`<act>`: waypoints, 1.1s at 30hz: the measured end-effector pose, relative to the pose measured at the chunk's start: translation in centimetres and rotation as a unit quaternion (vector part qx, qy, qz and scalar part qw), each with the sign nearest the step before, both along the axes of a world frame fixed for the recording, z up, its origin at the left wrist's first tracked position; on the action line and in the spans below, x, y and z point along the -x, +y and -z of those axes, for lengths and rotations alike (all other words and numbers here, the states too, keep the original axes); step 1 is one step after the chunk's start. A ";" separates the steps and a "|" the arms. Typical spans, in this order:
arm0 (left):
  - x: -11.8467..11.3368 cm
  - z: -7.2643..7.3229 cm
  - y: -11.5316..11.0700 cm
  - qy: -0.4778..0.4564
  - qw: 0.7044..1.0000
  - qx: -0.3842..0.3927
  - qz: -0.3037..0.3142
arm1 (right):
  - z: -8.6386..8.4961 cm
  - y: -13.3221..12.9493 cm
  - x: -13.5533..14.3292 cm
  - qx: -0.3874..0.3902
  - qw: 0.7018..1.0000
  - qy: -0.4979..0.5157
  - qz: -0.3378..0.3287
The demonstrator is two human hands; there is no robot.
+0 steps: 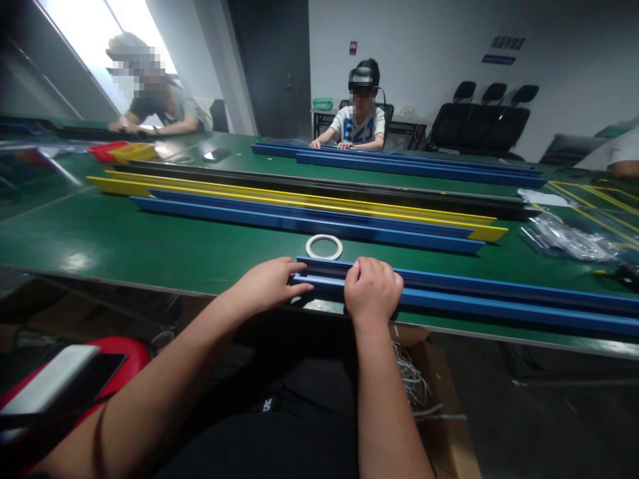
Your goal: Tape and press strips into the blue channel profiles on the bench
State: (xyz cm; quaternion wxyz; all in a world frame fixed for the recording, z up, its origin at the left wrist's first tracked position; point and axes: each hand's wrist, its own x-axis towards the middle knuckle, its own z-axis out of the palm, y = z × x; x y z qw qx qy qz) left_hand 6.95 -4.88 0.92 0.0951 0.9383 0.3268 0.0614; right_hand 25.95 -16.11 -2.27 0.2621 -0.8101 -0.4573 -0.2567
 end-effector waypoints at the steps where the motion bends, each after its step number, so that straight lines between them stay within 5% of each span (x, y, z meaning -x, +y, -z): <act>1: 0.0 0.0 0.0 -0.004 1.000 0.002 0.002 | 0.0 0.0 0.0 0.000 1.000 0.000 0.000; 33: -0.9 0.1 -0.2 0.046 0.998 -0.032 0.006 | -0.1 0.1 0.0 -0.005 1.000 0.003 -0.002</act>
